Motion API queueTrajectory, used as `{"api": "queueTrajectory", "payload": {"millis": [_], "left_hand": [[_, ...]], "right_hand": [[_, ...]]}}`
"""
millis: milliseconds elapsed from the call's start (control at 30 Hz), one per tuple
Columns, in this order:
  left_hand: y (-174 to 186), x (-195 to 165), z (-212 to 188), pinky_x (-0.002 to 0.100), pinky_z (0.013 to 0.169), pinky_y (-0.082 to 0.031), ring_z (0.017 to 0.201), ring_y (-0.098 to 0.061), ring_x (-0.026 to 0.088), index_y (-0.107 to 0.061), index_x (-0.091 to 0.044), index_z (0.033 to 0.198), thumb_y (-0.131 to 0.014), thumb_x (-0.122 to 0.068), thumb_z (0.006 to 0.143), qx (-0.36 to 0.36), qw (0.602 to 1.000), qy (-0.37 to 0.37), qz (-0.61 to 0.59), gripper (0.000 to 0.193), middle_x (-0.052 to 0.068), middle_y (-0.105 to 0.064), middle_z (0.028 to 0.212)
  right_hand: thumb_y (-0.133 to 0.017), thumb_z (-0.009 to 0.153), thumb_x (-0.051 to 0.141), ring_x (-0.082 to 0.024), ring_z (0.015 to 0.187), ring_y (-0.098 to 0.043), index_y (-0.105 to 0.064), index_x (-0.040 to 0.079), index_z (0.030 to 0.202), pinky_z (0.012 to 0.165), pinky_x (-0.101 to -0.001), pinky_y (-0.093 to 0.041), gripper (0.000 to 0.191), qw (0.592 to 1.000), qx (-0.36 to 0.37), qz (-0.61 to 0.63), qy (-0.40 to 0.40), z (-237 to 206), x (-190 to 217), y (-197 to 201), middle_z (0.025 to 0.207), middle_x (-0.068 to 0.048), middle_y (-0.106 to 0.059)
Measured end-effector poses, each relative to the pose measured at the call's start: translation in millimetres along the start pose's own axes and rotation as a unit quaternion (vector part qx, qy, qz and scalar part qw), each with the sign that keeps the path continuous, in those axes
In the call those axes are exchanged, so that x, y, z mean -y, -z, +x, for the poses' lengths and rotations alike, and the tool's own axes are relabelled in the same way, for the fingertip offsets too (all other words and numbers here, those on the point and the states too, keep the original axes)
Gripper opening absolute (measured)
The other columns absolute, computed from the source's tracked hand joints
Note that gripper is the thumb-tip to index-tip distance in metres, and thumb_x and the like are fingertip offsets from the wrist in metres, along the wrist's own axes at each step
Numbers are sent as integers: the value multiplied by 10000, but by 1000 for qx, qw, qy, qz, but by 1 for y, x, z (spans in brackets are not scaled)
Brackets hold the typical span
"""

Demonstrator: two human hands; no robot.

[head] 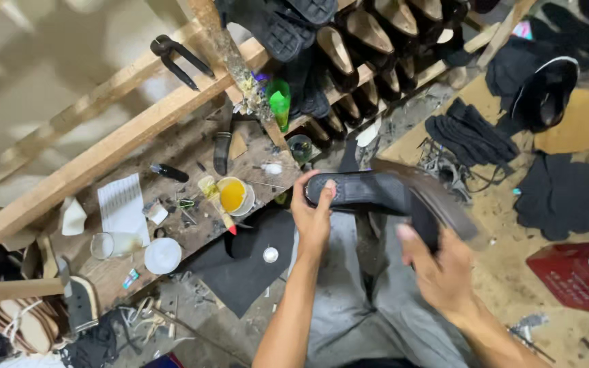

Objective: The person sits on the floor and works on a brown shoe over a wooden last on their lap. They press and rub the sole edge with a curved hand tool, peel the sole back to expose the glued surface, press the sole back onto the shoe, and repeatedly press along the edges to bond the sole.

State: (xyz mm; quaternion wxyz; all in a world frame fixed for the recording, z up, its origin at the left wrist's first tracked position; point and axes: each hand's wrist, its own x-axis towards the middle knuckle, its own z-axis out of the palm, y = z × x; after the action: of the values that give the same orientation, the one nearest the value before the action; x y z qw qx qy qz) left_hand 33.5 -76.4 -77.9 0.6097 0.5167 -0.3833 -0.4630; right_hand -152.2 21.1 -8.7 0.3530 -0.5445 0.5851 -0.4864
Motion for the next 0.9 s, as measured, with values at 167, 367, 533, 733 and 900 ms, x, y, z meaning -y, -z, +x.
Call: {"api": "queueTrajectory", "payload": {"millis": [167,367,533,733,900], "left_hand": [[-3,-1,-1,216,546,-442,762,-589,45,-613,-71,1279,-737,-181,954,6,999,-9,-33,365,19,-661,965],[-8,-1,2,221,521,-456,693,-571,50,-620,-95,1244,-735,-209,903,1,1000,4,17,378,-8,-683,960],[-7,0,2,225,535,-462,712,-560,58,-616,-97,1259,-745,-200,919,5,1000,0,16,377,4,-648,940],[-12,4,3,218,530,-455,722,-573,63,-615,-115,1259,-736,-204,913,20,1000,1,4,378,10,-659,954],[-11,6,0,222,540,-471,724,-567,58,-616,-111,1261,-738,-185,919,3,1000,12,18,370,8,-649,949]], "right_hand": [[-531,1074,188,-176,739,-624,-574,116,820,654,-304,-485,267,953,-4,-103,284,6,1,-5,822,-36,-641],[-685,929,216,-212,537,-555,-635,43,734,530,-374,-447,265,991,-12,-103,-86,-1,-25,4,591,-95,-608],[-676,985,257,-162,591,-578,-606,43,890,583,-335,-477,244,960,-67,189,194,-6,-42,1,681,-75,-598],[-670,970,234,-162,550,-605,-668,49,924,559,-341,-492,191,994,-45,-99,-29,-2,-40,13,622,-66,-631],[-712,975,308,-158,608,-533,-580,65,973,572,-326,-487,276,976,-51,170,126,-1,-22,9,695,-37,-561]]}}
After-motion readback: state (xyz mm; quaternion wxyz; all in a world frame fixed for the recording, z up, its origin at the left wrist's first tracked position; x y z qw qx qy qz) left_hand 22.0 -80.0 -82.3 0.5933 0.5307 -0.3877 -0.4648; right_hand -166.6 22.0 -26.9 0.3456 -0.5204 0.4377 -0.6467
